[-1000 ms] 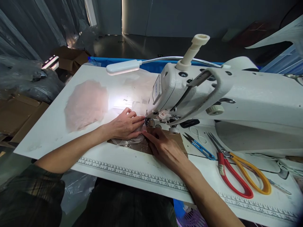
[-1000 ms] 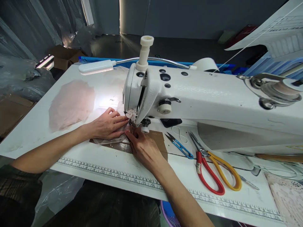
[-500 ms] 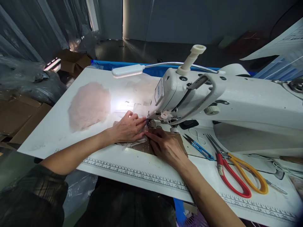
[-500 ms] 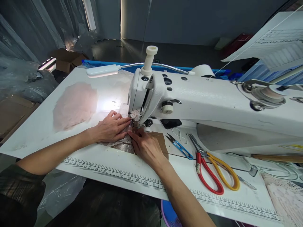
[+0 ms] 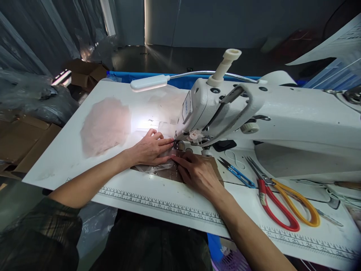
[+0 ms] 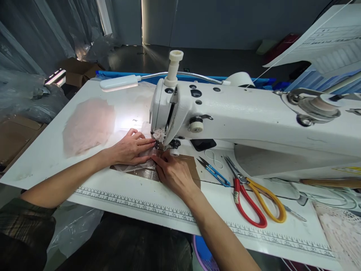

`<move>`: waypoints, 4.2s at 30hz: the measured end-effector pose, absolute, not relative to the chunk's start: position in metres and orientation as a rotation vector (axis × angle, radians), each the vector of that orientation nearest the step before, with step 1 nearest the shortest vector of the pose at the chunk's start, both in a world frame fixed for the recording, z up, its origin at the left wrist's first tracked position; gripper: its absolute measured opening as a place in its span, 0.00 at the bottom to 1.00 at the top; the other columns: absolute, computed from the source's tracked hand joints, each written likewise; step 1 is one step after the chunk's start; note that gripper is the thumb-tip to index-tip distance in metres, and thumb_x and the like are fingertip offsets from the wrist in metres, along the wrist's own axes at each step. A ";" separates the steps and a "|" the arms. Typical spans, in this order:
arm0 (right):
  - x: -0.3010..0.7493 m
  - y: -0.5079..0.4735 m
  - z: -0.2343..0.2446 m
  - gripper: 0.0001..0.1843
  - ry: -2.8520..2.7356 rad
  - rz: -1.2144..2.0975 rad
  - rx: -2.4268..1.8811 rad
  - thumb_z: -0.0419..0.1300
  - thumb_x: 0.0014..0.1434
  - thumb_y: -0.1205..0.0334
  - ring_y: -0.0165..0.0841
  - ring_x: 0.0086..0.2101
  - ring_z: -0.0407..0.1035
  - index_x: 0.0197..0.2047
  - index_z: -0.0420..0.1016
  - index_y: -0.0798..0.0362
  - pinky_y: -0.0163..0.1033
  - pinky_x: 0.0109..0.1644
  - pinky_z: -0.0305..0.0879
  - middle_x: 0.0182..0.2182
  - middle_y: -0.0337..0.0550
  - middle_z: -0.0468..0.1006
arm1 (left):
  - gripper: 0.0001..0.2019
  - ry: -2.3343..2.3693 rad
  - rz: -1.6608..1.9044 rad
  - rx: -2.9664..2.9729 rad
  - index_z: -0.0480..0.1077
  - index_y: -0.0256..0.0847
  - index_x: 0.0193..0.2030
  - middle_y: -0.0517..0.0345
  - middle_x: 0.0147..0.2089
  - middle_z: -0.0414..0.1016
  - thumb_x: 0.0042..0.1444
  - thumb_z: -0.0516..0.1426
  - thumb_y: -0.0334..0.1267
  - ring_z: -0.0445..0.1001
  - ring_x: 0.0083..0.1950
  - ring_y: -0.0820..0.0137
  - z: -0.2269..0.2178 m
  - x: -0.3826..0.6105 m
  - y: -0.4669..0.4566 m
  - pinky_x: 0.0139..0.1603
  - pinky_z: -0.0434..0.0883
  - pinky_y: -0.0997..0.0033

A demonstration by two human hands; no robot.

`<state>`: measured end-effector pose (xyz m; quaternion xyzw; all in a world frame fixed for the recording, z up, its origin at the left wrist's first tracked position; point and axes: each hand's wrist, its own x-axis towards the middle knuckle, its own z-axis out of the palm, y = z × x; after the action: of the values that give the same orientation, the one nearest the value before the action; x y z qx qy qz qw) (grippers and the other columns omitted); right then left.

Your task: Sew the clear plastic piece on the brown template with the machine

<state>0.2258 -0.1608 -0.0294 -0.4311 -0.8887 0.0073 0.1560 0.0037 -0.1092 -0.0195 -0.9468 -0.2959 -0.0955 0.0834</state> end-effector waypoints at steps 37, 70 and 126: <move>0.219 -0.168 -0.027 0.19 -2.572 -0.030 -1.372 0.48 0.64 0.66 0.28 0.23 0.61 0.53 0.74 0.52 0.34 0.22 0.52 0.37 0.50 0.73 | 0.22 -0.692 -0.290 -2.972 0.73 0.36 0.51 0.44 0.56 0.71 0.64 0.50 0.51 0.69 0.44 0.60 -0.013 0.002 -0.117 0.44 0.63 0.58; 0.230 -0.155 -0.035 0.20 -2.216 0.403 -1.266 0.51 0.64 0.62 0.35 0.36 0.72 0.55 0.76 0.50 0.40 0.41 0.70 0.39 0.48 0.75 | 0.08 -0.612 -0.872 -3.187 0.74 0.36 0.40 0.49 0.44 0.77 0.58 0.55 0.35 0.75 0.44 0.66 -0.025 0.005 -0.120 0.46 0.74 0.62; 0.238 -0.153 -0.037 0.22 -2.448 0.349 -1.168 0.51 0.63 0.66 0.36 0.38 0.71 0.57 0.75 0.48 0.42 0.42 0.72 0.40 0.50 0.70 | 0.11 -0.438 -0.622 -2.971 0.74 0.36 0.33 0.53 0.35 0.76 0.63 0.51 0.31 0.72 0.34 0.70 -0.020 0.008 -0.123 0.37 0.68 0.68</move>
<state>0.2383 -0.1526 -0.0374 -0.4183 -0.8768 0.1249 0.2018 0.0080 -0.1226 -0.0201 -0.9681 -0.1426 -0.2026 0.0376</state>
